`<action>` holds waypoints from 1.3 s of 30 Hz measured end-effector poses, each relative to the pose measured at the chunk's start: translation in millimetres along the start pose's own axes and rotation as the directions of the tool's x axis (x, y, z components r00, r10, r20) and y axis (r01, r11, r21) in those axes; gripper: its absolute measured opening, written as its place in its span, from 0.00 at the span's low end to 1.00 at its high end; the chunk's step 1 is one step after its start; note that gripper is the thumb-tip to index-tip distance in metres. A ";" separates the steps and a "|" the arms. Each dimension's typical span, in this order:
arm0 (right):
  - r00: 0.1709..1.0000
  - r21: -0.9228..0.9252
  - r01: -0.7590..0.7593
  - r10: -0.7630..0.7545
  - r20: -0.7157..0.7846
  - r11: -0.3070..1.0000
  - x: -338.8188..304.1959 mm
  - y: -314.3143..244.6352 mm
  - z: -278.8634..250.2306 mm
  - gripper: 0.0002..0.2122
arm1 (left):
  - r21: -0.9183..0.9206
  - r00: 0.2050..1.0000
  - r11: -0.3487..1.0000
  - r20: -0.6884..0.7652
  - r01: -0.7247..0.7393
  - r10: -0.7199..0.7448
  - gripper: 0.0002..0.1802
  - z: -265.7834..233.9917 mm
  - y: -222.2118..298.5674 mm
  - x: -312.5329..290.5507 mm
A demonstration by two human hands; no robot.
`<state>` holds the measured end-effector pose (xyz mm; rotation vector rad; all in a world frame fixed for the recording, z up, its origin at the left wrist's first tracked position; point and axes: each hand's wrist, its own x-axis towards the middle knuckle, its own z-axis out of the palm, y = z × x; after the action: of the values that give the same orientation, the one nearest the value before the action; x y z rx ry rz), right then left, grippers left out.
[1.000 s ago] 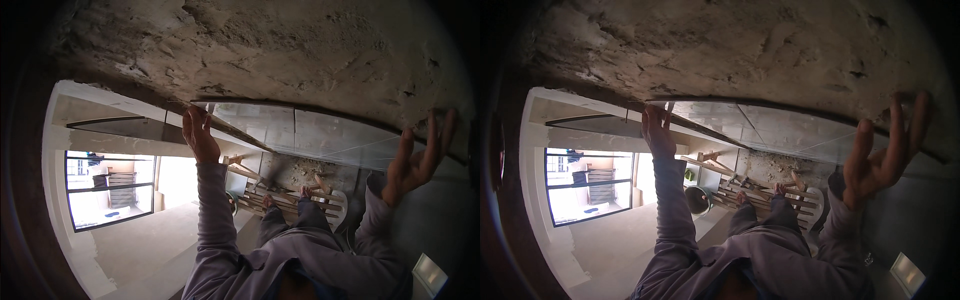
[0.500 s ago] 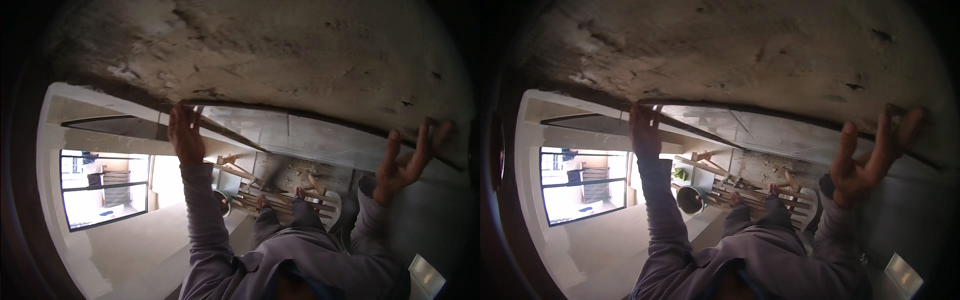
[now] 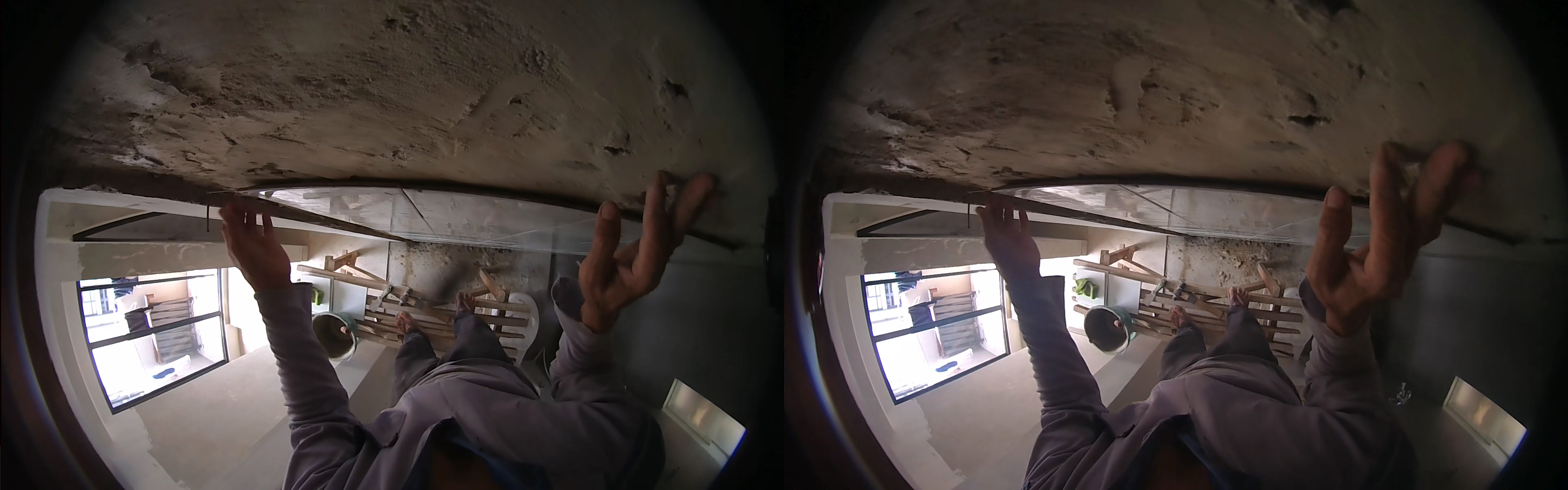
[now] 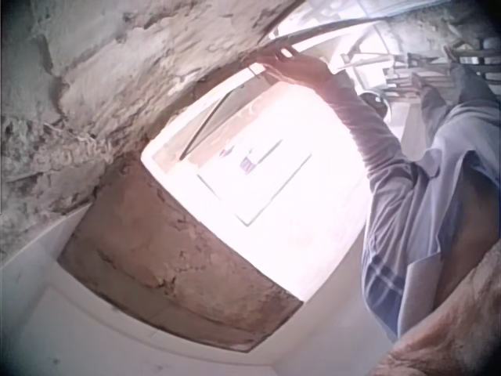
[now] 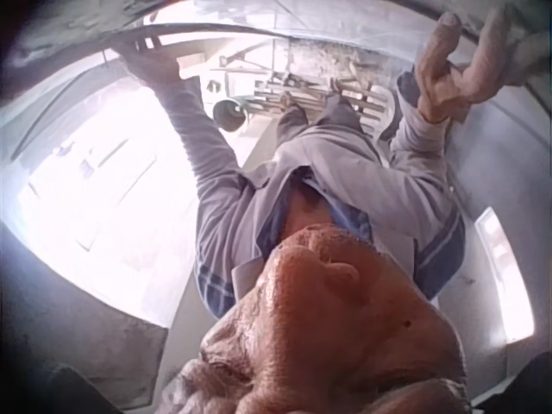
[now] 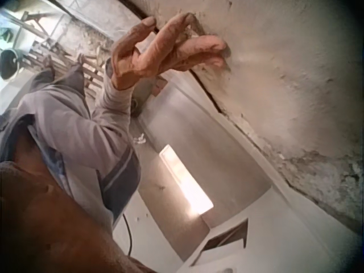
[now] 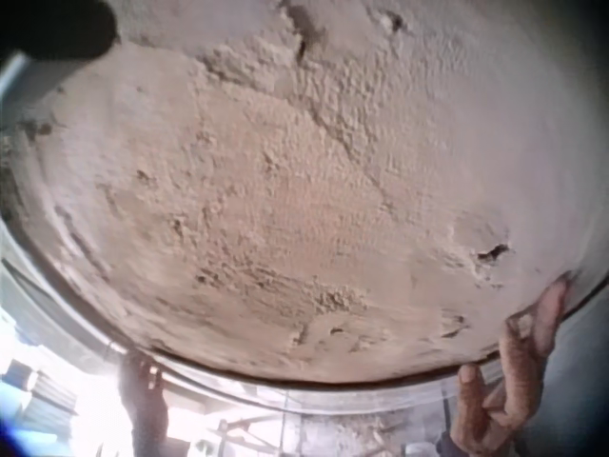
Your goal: The person scoops cement from a bucket onto a tile, spreads it with a trowel, and presses the tile onto the ceiling. They adjust the tile position and tap it with a wooden stick to secure it, then apply more cement to the edges.
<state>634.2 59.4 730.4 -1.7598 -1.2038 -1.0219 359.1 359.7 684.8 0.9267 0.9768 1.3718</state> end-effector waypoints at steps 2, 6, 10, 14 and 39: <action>1.000 -0.010 -0.008 0.008 0.011 1.000 0.7 -0.9 -2.3 0.21 | 0.153 0.993 0.983 0.078 -0.102 0.091 0.23 -3.4 -20.2 -13.5; 0.998 -0.022 -0.058 0.058 0.022 0.998 -2.0 -6.2 1.0 0.20 | 0.393 0.947 0.869 0.232 -0.301 0.223 0.37 -9.8 -70.9 -36.9; 0.999 -0.009 0.033 -0.033 -0.003 0.999 2.6 -21.4 -4.4 0.19 | 0.542 0.962 0.817 0.265 -0.199 0.059 0.44 -35.5 -113.9 -37.6; 0.937 0.317 -0.063 -0.053 0.346 0.946 -15.8 -67.6 -9.1 0.14 | 0.576 0.958 0.790 0.285 -0.210 0.047 0.43 -36.0 -133.0 -46.0; 0.002 0.853 0.139 -0.861 0.508 0.503 -69.0 -196.8 190.6 0.09 | 0.086 0.994 0.991 0.017 -0.105 0.103 0.32 -45.5 -203.3 3.4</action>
<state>467.6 259.8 621.5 -1.1573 -2.8430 0.4530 385.5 360.9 478.2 1.0631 0.9965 1.4178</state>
